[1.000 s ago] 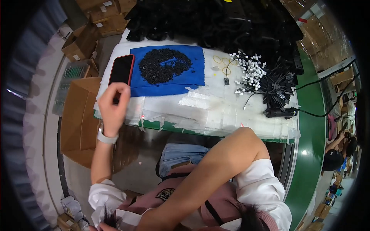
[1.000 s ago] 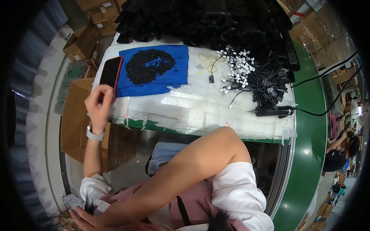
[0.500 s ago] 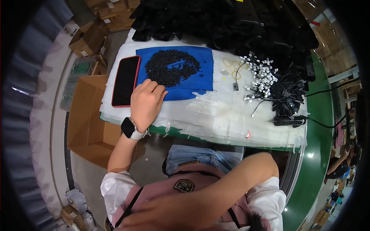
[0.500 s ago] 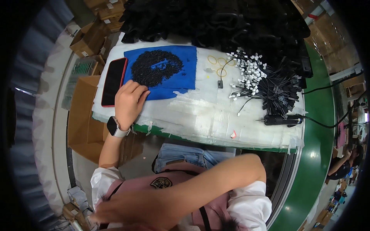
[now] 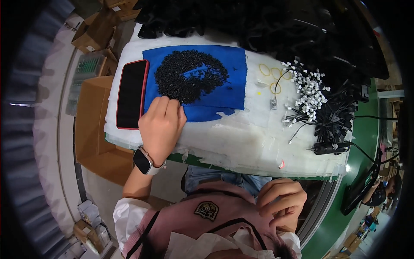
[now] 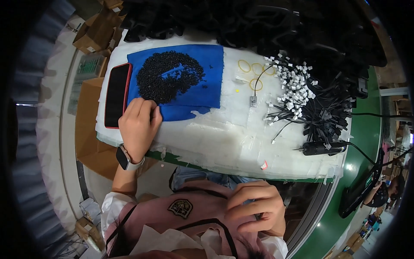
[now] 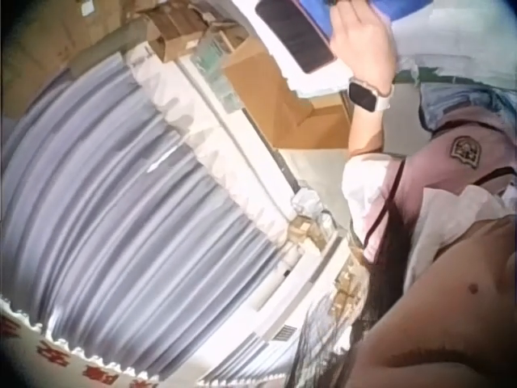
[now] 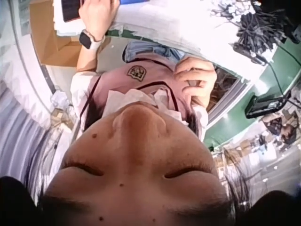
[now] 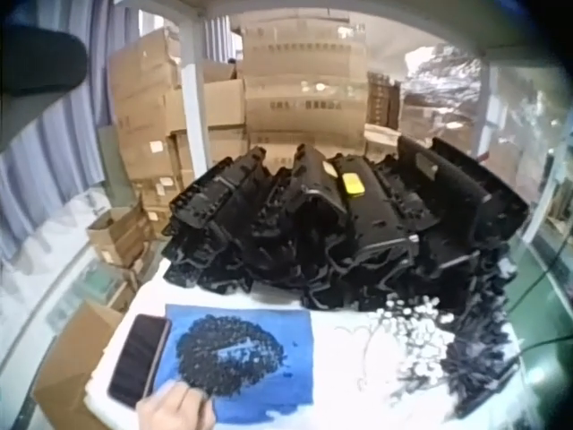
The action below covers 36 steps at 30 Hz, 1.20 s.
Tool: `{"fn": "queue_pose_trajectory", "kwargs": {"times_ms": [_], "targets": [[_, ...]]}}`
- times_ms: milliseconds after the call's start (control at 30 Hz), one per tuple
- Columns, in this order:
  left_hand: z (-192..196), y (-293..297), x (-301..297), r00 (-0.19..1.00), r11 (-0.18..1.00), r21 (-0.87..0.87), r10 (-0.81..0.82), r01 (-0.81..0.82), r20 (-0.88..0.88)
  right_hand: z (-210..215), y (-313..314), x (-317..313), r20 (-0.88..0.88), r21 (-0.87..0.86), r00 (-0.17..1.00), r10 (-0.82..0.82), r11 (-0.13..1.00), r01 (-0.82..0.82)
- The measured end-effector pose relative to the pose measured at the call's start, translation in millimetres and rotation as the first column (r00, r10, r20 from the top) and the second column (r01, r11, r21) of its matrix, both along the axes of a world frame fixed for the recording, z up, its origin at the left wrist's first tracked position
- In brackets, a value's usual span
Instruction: Assemble plastic housings by inserting wire bundles and fastening components with an electric screwdriver.
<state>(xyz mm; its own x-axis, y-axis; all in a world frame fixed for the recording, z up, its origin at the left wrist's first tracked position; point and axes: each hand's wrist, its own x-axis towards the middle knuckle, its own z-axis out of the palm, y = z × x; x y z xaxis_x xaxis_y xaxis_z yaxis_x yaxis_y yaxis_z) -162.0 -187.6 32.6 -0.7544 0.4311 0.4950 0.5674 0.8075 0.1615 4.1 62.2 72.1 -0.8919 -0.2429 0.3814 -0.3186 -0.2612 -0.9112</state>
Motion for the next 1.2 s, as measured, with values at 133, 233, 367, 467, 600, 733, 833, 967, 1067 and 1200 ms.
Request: {"fn": "queue_pose_trajectory", "kwargs": {"times_ms": [133, 233, 367, 467, 600, 733, 833, 967, 1067, 1200], "targets": [[13.9, 2.3, -10.1, 0.977, 0.962, 0.252, -0.149, 0.108, 0.150, -0.4, 5.0, -19.9, 0.083, 0.203, 0.994, -0.073, 0.978, 0.054], [23.0, 8.4, -26.1, 0.921, 0.894, 0.448, -0.187, 0.016, 0.342, 5.9, -1.5, -52.4, 0.075, 0.442, 0.984, -0.162, 0.890, 0.113], [23.1, 1.2, -33.8, 0.976, 0.908, 0.405, -0.177, 0.112, 0.126, -4.4, -12.7, -86.8, -0.160, 0.675, 0.934, -0.318, 0.656, 0.339], [26.8, -25.3, -23.1, 0.984, 0.959, 0.229, -0.178, 0.170, 0.017, -8.5, -18.3, -108.0, -0.454, 0.819, 0.860, -0.233, 0.271, 0.506], [31.6, -49.6, -20.3, 0.951, 0.954, -0.078, -0.278, 0.290, 0.137, -16.4, -30.4, -128.1, -0.419, 0.881, 0.895, -0.151, 0.171, 0.441], [19.3, -55.1, -24.8, 0.943, 0.933, -0.145, -0.331, 0.330, 0.016, -37.1, -34.8, -141.3, -0.560, 0.814, 0.827, -0.045, 0.155, 0.559], [13.2, -53.7, -33.1, 0.947, 0.938, -0.147, -0.322, 0.315, -0.025, -32.5, -40.1, -150.9, -0.583, 0.812, 0.807, 0.093, 0.036, 0.582], [17.3, -53.9, -43.7, 0.965, 0.965, 0.022, -0.262, 0.263, -0.021, -9.9, -46.6, -171.1, -0.727, 0.686, 0.685, 0.040, 0.068, 0.724], [12.0, -54.3, -48.9, 0.975, 0.969, 0.110, -0.223, 0.222, -0.007, 2.3, -53.8, -185.4, -0.736, 0.675, 0.677, -0.014, 0.056, 0.735], [10.0, -56.4, -46.9, 0.982, 0.963, 0.214, -0.180, 0.163, 0.064, 7.5, -54.9, -196.0, -0.728, 0.681, 0.682, -0.076, 0.045, 0.731]]}}
